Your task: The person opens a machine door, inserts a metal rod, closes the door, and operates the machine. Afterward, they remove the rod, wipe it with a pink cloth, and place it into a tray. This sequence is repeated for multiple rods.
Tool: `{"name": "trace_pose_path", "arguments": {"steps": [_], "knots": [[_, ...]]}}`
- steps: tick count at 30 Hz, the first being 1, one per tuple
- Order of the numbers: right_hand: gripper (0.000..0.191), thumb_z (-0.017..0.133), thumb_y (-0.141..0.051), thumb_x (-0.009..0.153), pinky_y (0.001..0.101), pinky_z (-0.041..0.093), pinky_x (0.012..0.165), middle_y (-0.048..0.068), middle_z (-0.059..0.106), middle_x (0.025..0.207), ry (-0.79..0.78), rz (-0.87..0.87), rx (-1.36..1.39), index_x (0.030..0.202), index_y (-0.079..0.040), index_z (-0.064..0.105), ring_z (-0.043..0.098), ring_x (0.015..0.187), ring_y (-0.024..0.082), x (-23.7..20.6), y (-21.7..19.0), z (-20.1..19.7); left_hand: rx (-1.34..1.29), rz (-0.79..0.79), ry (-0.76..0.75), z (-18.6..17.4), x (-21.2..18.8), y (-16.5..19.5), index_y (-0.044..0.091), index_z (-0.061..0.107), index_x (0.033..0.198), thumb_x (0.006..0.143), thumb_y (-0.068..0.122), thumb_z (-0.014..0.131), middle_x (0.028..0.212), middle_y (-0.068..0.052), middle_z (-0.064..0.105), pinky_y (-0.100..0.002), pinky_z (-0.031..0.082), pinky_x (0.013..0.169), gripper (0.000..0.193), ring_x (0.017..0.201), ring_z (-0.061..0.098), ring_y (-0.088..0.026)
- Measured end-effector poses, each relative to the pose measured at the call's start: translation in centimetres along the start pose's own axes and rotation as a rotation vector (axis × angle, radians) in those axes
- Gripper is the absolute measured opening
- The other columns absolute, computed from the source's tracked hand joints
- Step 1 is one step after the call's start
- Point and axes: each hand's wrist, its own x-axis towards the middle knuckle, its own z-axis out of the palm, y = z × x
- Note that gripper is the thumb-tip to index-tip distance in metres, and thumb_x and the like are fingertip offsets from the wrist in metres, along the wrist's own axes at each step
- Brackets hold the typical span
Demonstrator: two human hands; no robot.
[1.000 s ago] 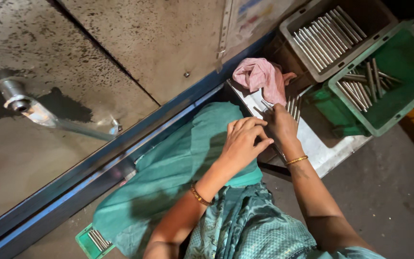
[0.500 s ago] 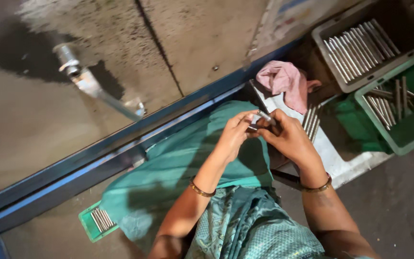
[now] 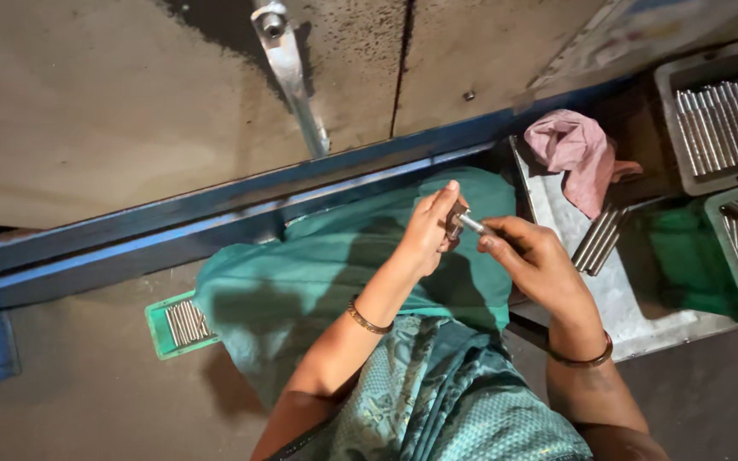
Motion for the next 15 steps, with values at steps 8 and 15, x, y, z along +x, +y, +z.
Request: {"name": "trace_pose_path", "arguments": {"steps": [8, 15], "knots": [[0.022, 0.066, -0.012, 0.097, 0.0252, 0.055, 0.068, 0.006, 0.076, 0.087, -0.049, -0.035, -0.046, 0.112, 0.002, 0.070, 0.069, 0.080, 0.010, 0.3, -1.2, 0.6, 0.025, 0.011, -0.020, 0.8, -1.3, 1.4, 0.009, 0.057, 0.084, 0.105, 0.043, 0.053, 0.056, 0.003, 0.043, -0.024, 0.023, 0.035, 0.041, 0.039, 0.032, -0.006], [0.020, 0.063, -0.018, 0.098, 0.0284, 0.044, 0.054, 0.004, 0.068, 0.071, -0.100, 0.086, -0.115, 0.101, -0.001, 0.073, 0.053, 0.061, 0.010, 0.5, -1.5, 0.5, 0.024, 0.016, -0.016, 1.0, -1.7, 1.6, 0.010, 0.055, 0.081, 0.107, 0.043, 0.052, 0.058, 0.005, 0.043, -0.024, 0.022, 0.036, 0.041, 0.040, 0.032, -0.005]]}}
